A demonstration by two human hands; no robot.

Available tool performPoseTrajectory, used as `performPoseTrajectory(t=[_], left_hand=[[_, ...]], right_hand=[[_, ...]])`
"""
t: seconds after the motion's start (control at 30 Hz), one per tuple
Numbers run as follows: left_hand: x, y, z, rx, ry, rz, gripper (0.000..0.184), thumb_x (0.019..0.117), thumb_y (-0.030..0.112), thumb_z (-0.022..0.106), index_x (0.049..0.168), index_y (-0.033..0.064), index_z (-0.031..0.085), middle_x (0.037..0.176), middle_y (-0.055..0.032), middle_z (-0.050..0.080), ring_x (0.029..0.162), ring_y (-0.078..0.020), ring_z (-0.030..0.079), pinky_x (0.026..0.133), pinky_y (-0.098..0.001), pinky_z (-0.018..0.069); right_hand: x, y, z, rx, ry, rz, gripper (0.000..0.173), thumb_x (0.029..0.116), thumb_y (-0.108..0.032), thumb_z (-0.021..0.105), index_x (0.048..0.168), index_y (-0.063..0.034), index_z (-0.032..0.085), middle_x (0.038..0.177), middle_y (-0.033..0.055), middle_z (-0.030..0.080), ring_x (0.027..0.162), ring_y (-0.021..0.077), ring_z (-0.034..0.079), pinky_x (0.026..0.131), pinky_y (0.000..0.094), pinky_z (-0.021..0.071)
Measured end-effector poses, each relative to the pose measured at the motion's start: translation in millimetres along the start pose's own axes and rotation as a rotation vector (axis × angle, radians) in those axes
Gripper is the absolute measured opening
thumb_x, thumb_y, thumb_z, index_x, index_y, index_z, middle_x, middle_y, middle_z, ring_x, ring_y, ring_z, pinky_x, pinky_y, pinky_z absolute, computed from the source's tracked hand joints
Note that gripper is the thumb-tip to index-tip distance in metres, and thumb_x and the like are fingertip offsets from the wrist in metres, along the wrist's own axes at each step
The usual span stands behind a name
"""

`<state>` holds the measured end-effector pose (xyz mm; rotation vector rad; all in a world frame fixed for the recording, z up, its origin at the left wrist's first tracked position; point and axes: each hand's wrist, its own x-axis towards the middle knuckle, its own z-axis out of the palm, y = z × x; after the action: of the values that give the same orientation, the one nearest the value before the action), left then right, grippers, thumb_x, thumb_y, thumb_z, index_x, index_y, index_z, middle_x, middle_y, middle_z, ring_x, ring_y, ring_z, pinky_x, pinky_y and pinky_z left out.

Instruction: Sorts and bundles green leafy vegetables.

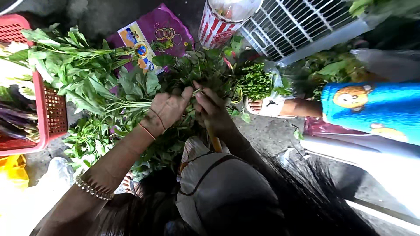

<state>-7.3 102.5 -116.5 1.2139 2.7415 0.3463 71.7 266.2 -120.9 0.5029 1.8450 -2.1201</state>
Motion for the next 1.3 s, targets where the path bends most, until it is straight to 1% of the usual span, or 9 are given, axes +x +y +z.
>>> performPoseTrajectory(t=[0.2, 0.33, 0.53, 0.63, 0.83, 0.9, 1.07, 1.2, 1.3], left_hand=[[-8.6, 24.6, 0.8, -0.078, -0.083, -0.102, 0.021, 0.0986, 0.007, 0.057, 0.117, 0.0010, 0.065, 0.082, -0.0213, 0.068, 0.066, -0.0408, 0.069, 0.053, -0.0525, 0.0543], [-11.5, 30.6, 2.9, -0.084, -0.212, -0.165, 0.023, 0.1004, 0.007, 0.056, 0.122, 0.0015, 0.060, 0.086, -0.0217, 0.067, 0.072, -0.0420, 0.069, 0.057, -0.0531, 0.0546], [0.3, 29.4, -5.3, -0.135, -0.344, -0.229, 0.036, 0.1006, 0.009, 0.054, 0.136, 0.0010, 0.055, 0.088, -0.0229, 0.069, 0.080, -0.0445, 0.070, 0.064, -0.0559, 0.0544], [5.0, 27.2, -12.7, -0.182, -0.452, -0.233, 0.039, 0.1023, 0.013, 0.055, 0.139, 0.0025, 0.051, 0.093, -0.0229, 0.070, 0.086, -0.0454, 0.070, 0.070, -0.0586, 0.0544], [-4.1, 26.2, -3.6, -0.159, -0.309, -0.190, 0.028, 0.1027, 0.019, 0.057, 0.125, 0.0033, 0.058, 0.082, -0.0182, 0.069, 0.074, -0.0410, 0.070, 0.061, -0.0546, 0.0548], [-5.3, 25.4, -5.6, -0.146, -0.283, -0.192, 0.032, 0.0990, 0.015, 0.063, 0.128, 0.0025, 0.059, 0.082, -0.0187, 0.069, 0.072, -0.0406, 0.070, 0.061, -0.0553, 0.0555], [0.8, 24.9, -2.9, -0.059, -0.369, -0.240, 0.028, 0.1040, 0.014, 0.054, 0.129, 0.0023, 0.058, 0.087, -0.0222, 0.069, 0.075, -0.0439, 0.070, 0.064, -0.0567, 0.0557], [-8.2, 10.5, 24.4, 0.007, -0.110, -0.125, 0.018, 0.0980, 0.008, 0.060, 0.113, -0.0002, 0.065, 0.078, -0.0210, 0.066, 0.061, -0.0394, 0.068, 0.050, -0.0501, 0.0544], [-16.7, -28.8, 21.0, 0.020, -0.321, -0.338, 0.032, 0.1033, 0.007, 0.054, 0.135, -0.0004, 0.054, 0.101, -0.0296, 0.068, 0.082, -0.0499, 0.070, 0.066, -0.0611, 0.0568]], right_hand=[[4.9, 7.1, 0.2, -0.022, 0.013, 0.052, 0.048, 0.1081, -0.049, 0.041, 0.154, -0.0359, 0.041, 0.071, -0.0010, 0.052, 0.042, 0.0054, 0.040, 0.037, 0.0192, 0.0379], [20.4, 13.2, 1.8, -0.071, 0.020, 0.043, 0.052, 0.1105, -0.035, 0.036, 0.160, -0.0208, 0.034, 0.080, -0.0008, 0.055, 0.050, 0.0064, 0.045, 0.043, 0.0232, 0.0430], [21.7, 18.8, 4.9, 0.028, -0.021, 0.045, 0.055, 0.1101, -0.034, 0.038, 0.161, -0.0165, 0.026, 0.079, -0.0037, 0.055, 0.056, 0.0049, 0.051, 0.050, 0.0221, 0.0477], [15.2, 21.0, 0.2, -0.035, -0.025, 0.023, 0.054, 0.1096, -0.043, 0.041, 0.162, -0.0314, 0.031, 0.075, -0.0014, 0.053, 0.049, 0.0062, 0.045, 0.043, 0.0214, 0.0422], [16.7, 17.4, -1.7, 0.036, -0.029, 0.092, 0.055, 0.1094, -0.037, 0.037, 0.162, -0.0263, 0.028, 0.071, -0.0061, 0.053, 0.051, 0.0034, 0.047, 0.046, 0.0200, 0.0438], [18.5, 18.5, 0.4, -0.037, 0.010, 0.096, 0.054, 0.1090, -0.044, 0.038, 0.161, -0.0314, 0.032, 0.069, -0.0033, 0.053, 0.048, 0.0045, 0.044, 0.044, 0.0212, 0.0420], [22.8, 12.9, 7.4, 0.161, 0.019, 0.229, 0.057, 0.1093, -0.038, 0.043, 0.162, -0.0206, 0.029, 0.064, -0.0033, 0.048, 0.046, 0.0057, 0.044, 0.042, 0.0210, 0.0417], [20.8, 11.5, 11.7, 0.240, 0.000, 0.272, 0.051, 0.1109, -0.034, 0.038, 0.159, -0.0182, 0.031, 0.063, -0.0054, 0.044, 0.043, 0.0051, 0.043, 0.039, 0.0203, 0.0421], [7.3, 6.9, 3.9, 0.080, -0.010, 0.125, 0.056, 0.1080, -0.033, 0.040, 0.161, -0.0163, 0.030, 0.065, -0.0063, 0.047, 0.047, 0.0041, 0.043, 0.042, 0.0203, 0.0414]])
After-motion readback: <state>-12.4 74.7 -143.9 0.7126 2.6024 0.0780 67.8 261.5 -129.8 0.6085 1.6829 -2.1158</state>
